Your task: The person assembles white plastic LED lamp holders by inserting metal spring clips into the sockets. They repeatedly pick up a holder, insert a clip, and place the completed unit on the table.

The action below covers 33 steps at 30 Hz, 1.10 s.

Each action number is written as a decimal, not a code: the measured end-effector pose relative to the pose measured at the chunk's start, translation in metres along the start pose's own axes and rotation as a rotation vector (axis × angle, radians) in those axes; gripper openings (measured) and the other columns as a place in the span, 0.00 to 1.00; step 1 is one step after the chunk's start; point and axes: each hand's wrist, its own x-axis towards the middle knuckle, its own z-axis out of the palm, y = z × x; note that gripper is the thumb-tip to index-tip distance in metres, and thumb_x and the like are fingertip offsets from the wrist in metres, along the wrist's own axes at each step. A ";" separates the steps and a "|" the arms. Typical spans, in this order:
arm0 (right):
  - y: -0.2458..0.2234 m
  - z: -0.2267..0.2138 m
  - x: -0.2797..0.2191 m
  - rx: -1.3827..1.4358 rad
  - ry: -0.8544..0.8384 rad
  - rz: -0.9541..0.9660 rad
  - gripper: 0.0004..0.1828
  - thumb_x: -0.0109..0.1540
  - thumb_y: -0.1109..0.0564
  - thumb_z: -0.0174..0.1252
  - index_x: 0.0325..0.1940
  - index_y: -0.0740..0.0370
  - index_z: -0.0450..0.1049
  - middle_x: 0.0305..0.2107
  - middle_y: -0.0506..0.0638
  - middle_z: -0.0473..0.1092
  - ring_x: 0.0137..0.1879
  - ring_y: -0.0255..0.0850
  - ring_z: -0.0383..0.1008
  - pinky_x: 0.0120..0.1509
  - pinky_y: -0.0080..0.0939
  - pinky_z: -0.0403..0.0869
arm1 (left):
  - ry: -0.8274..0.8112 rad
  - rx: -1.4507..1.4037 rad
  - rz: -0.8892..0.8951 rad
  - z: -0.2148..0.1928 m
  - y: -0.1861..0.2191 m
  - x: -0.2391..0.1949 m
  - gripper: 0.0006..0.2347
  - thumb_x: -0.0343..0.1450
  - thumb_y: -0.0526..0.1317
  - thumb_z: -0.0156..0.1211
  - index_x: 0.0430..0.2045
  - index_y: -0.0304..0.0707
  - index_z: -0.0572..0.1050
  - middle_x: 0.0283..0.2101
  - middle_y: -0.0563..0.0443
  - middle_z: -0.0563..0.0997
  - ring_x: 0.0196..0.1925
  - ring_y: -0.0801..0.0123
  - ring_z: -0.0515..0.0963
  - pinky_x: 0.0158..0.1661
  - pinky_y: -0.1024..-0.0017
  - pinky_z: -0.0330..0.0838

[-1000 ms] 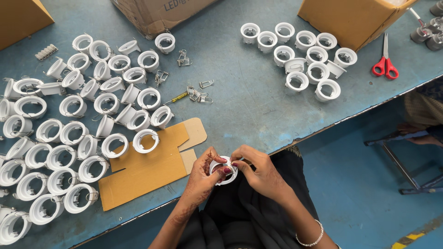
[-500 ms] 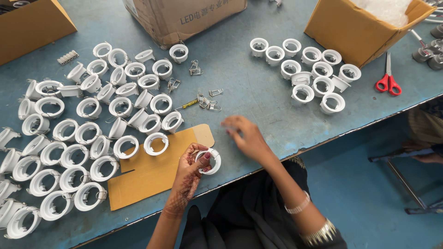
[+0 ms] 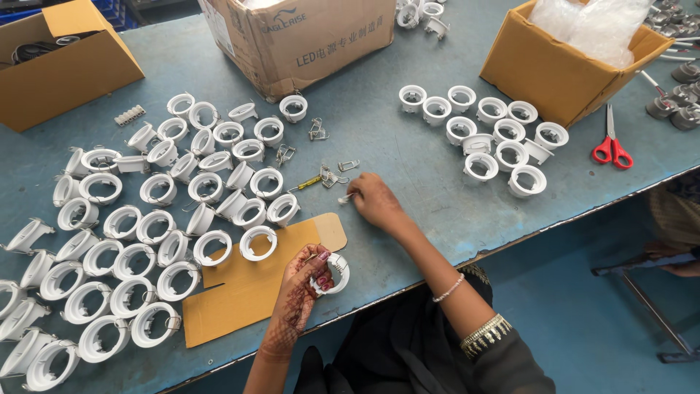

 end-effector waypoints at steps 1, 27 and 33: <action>0.003 -0.004 0.001 -0.005 -0.045 0.018 0.10 0.58 0.66 0.55 0.38 0.58 0.80 0.38 0.56 0.72 0.53 0.51 0.72 0.61 0.48 0.72 | 0.008 0.012 -0.003 -0.001 0.000 0.000 0.05 0.72 0.35 0.59 0.35 0.33 0.71 0.25 0.57 0.67 0.25 0.78 0.65 0.27 0.78 0.64; -0.080 -0.086 -0.072 0.489 -0.197 0.019 0.11 0.65 0.60 0.54 0.48 0.65 0.79 0.29 0.50 0.78 0.27 0.32 0.77 0.29 0.33 0.76 | 0.158 0.777 0.061 0.028 0.008 0.009 0.12 0.74 0.50 0.55 0.42 0.45 0.77 0.14 0.59 0.63 0.16 0.80 0.60 0.21 0.75 0.55; -0.116 -0.104 -0.125 0.342 -0.052 0.011 0.10 0.63 0.60 0.59 0.46 0.67 0.78 0.29 0.56 0.77 0.32 0.41 0.80 0.37 0.40 0.76 | -0.036 0.989 0.162 0.059 0.012 0.000 0.15 0.74 0.50 0.54 0.34 0.35 0.75 0.19 0.50 0.79 0.23 0.73 0.74 0.29 0.71 0.67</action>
